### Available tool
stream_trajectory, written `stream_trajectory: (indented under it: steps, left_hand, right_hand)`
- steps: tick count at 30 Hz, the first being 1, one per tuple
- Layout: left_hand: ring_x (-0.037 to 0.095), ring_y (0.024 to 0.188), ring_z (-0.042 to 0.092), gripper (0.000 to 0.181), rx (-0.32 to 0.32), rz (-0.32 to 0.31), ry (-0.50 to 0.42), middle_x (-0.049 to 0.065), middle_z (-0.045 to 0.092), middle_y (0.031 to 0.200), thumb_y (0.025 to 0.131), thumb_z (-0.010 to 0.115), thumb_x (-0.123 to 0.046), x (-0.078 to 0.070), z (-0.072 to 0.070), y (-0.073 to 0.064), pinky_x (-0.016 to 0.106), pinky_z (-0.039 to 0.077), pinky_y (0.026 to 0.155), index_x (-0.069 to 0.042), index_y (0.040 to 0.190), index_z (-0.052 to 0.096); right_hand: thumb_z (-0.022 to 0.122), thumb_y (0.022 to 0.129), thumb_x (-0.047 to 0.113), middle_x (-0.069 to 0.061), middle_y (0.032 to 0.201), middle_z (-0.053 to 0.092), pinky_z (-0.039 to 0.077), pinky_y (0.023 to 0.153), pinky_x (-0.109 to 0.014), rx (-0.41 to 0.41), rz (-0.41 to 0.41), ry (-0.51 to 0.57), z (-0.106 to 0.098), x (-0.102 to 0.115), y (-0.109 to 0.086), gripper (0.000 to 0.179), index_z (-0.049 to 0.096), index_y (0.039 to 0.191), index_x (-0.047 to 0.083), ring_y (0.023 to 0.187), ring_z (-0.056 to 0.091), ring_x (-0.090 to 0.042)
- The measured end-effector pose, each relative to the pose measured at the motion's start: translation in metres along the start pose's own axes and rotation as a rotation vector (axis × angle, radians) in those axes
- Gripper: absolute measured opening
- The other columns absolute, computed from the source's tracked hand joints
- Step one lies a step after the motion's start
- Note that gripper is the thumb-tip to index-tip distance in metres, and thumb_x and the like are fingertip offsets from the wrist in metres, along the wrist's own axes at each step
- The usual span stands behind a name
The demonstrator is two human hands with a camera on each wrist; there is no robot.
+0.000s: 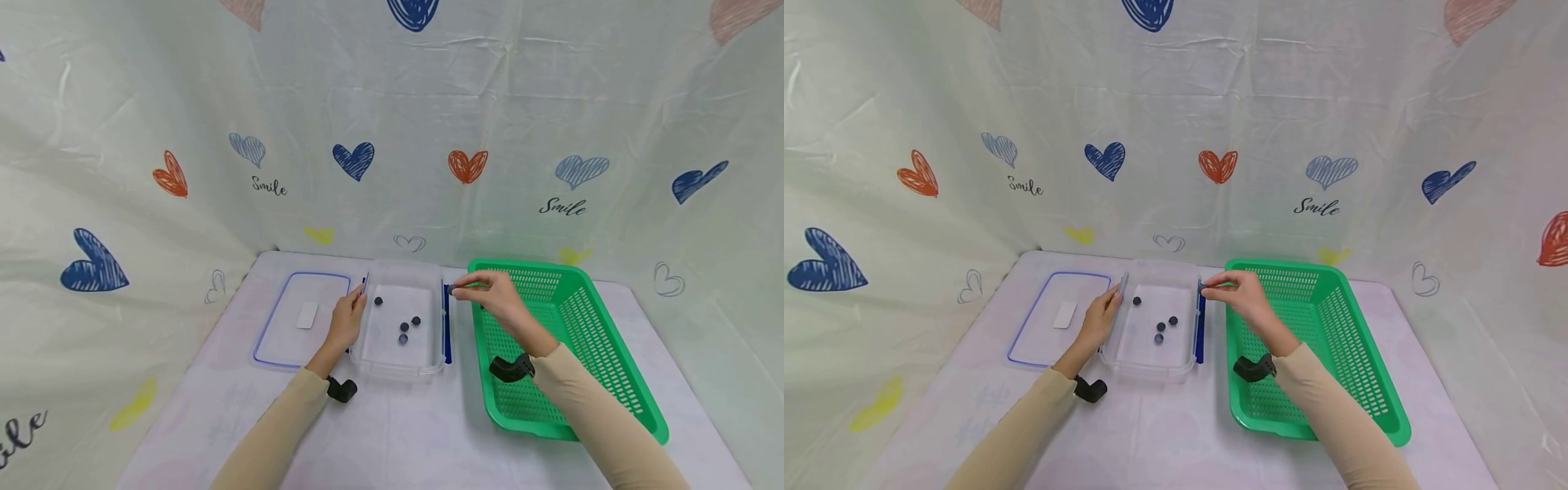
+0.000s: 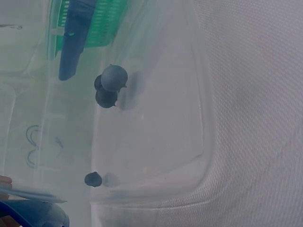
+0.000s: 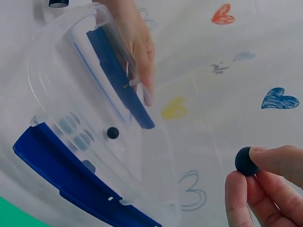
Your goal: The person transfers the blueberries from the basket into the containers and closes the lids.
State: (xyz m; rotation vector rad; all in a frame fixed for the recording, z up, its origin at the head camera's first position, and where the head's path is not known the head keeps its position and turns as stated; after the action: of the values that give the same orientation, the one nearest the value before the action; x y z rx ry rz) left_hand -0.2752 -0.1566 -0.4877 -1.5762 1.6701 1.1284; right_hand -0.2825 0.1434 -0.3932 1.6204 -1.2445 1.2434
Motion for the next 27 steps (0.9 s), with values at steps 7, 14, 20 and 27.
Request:
stream_trajectory:
  steps: [7, 14, 20, 27]
  left_hand:
    - [0.026, 0.083, 0.045, 0.044, -0.003, 0.007, -0.002, 0.016, 0.055, 0.095, 0.108, 0.045, -0.017, -0.001, 0.000, 0.000, 0.038, 0.039, 0.075, 0.006, 0.145, 0.046]
    - [0.024, 0.078, 0.043, 0.044, -0.004, 0.009, -0.004, 0.011, 0.050, 0.087, 0.108, 0.045, -0.017, -0.002, -0.001, -0.001, 0.035, 0.037, 0.070, 0.007, 0.144, 0.046]
    - [0.024, 0.078, 0.043, 0.044, -0.006, 0.011, -0.006, 0.011, 0.050, 0.086, 0.108, 0.045, -0.017, -0.001, -0.002, 0.001, 0.036, 0.037, 0.070, 0.006, 0.145, 0.046]
    - [0.024, 0.080, 0.044, 0.044, 0.000, -0.002, -0.012, 0.012, 0.050, 0.088, 0.108, 0.045, -0.018, -0.002, -0.002, -0.001, 0.036, 0.037, 0.071, 0.006, 0.145, 0.046]
  right_hand:
    - [0.079, 0.087, 0.012, -0.016, 0.117, 0.063, 0.041, 0.103, -0.050, 0.010, 0.013, 0.024, 0.011, 0.000, 0.003, 0.031, 0.071, 0.110, -0.006, 0.093, 0.069, -0.018]
    - [0.079, 0.087, 0.011, -0.016, 0.114, 0.066, 0.044, 0.101, -0.049, 0.021, 0.015, 0.019, 0.018, -0.002, 0.005, 0.027, 0.072, 0.108, -0.005, 0.095, 0.069, -0.021]
    - [0.080, 0.086, 0.012, -0.012, 0.111, 0.068, 0.044, 0.100, -0.050, 0.024, 0.011, -0.027, 0.023, -0.004, 0.008, 0.024, 0.074, 0.105, -0.001, 0.094, 0.069, -0.022]
    - [0.078, 0.087, 0.011, -0.014, 0.109, 0.069, 0.045, 0.099, -0.049, 0.048, 0.023, -0.021, 0.029, -0.007, 0.010, 0.025, 0.073, 0.107, -0.004, 0.092, 0.069, -0.021]
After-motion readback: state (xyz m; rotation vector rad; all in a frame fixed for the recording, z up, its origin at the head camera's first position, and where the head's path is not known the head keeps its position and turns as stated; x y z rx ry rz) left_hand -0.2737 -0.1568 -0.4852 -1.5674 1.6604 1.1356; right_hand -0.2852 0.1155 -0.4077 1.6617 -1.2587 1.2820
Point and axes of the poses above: each hand's wrist, its own y-axis towards the middle knuckle, its own z-axis out of the palm, x = y × z, the point moved 3 cm from there along y, towards the middle knuckle
